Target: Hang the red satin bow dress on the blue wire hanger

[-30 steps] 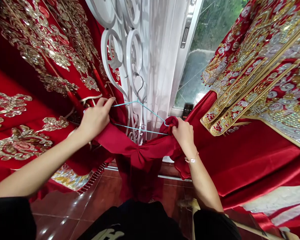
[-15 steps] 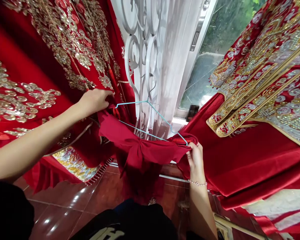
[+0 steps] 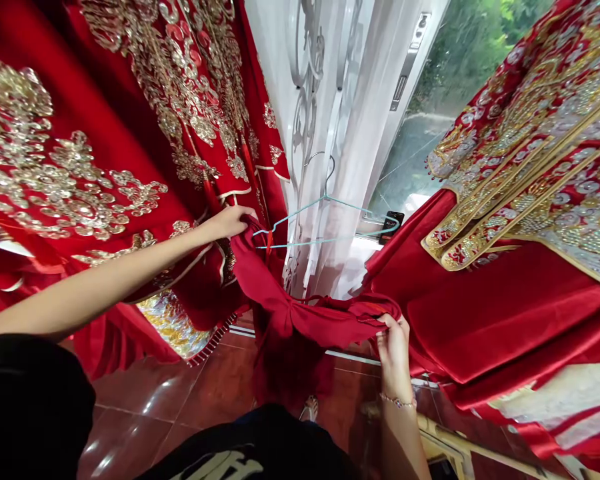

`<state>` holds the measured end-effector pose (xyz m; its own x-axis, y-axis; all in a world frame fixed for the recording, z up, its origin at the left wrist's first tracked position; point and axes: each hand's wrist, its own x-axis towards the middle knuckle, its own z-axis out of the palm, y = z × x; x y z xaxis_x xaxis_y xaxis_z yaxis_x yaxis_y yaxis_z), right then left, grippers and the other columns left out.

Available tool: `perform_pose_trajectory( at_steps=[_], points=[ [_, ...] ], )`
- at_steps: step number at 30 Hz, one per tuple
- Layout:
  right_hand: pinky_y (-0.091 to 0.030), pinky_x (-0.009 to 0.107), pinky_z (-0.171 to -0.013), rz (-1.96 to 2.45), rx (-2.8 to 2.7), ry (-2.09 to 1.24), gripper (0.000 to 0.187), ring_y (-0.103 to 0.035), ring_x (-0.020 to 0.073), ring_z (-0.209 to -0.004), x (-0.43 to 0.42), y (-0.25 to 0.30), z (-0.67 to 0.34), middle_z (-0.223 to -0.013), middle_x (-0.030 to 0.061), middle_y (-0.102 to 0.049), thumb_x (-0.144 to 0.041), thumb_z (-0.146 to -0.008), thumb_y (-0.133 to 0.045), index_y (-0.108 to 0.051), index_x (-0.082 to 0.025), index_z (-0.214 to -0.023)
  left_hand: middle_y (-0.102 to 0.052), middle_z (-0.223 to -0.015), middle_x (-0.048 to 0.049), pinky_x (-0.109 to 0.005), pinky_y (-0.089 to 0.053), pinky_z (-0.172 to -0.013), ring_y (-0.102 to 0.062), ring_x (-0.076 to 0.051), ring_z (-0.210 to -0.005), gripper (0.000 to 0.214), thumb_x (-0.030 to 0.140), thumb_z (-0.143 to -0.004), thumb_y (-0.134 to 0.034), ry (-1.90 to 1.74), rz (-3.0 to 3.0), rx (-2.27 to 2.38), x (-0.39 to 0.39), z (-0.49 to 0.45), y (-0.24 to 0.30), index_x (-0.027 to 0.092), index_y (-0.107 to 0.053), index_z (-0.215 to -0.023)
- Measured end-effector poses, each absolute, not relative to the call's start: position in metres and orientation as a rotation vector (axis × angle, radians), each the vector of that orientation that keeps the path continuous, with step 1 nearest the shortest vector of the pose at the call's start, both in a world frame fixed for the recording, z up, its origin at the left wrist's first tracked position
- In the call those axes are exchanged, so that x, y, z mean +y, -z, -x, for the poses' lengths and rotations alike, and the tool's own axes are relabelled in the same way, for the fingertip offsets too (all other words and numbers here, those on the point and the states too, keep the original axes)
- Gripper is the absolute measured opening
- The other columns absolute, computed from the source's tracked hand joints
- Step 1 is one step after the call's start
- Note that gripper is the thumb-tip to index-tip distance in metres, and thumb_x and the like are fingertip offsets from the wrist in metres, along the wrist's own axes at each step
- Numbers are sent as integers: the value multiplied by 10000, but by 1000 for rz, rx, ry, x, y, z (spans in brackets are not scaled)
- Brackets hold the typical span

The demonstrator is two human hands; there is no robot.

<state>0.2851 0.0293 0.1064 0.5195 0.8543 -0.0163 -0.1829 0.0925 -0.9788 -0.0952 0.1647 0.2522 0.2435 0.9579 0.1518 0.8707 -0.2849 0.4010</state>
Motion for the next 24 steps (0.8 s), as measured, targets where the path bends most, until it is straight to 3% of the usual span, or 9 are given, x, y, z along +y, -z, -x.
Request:
perform_pose_trajectory(
  at_steps=[2, 5, 9, 14, 19, 24],
  points=[
    [-325, 203, -430, 1260, -632, -917, 259, -389, 63, -438, 18, -109, -280, -519, -97, -469, -262, -504, -660, -446, -222, -645, -734, -845, -35, -255, -528, -772, -679, -181, -822, 444, 26, -609, -439, -691, -2157, 1706, 170, 107, -241, 123, -714, -943],
    [-314, 199, -436, 1264, -607, -971, 236, -380, 55, -452, 4, -116, -269, -532, -93, -475, -239, -500, -661, -474, -214, -643, -743, -887, -20, -269, -532, -858, -680, -180, -883, 507, 37, -582, -422, -825, -2134, 1611, 166, 115, -224, 148, -719, -977],
    [-316, 208, -437, 1251, -591, -980, 229, -374, 63, -457, -9, -121, -259, -522, -97, -466, -231, -502, -662, -471, -219, -627, -691, -1018, -42, -352, -485, -1028, -645, -207, -1046, 580, 24, -623, -408, -842, -2225, 1651, 147, 114, -210, 199, -736, -1069],
    [-269, 214, -410, 1246, -584, -983, 254, -306, 59, -427, -19, -116, -256, -486, -112, -430, -239, -498, -671, -448, -229, -619, -561, -1094, -52, -389, -442, -1085, -582, -211, -1104, 617, 3, -677, -384, -934, -2237, 1682, 131, 108, -202, 263, -760, -1091],
    [-325, 205, -454, 1215, -556, -964, 238, -376, 65, -471, -29, -118, -248, -531, -93, -485, -205, -501, -674, -461, -215, -606, -490, -971, -52, -369, -385, -1151, -529, -192, -1078, 489, 5, -690, -397, -1088, -2090, 1600, 136, 94, -195, 177, -787, -931],
    [-348, 201, -470, 1214, -533, -932, 235, -411, 67, -482, -48, -120, -235, -540, -88, -489, -205, -484, -669, -464, -208, -598, -494, -1147, -66, -457, -382, -1166, -501, -260, -1205, 273, 133, -741, -557, -690, -2002, 1706, 122, 93, -178, 196, -763, -909]
  ],
)
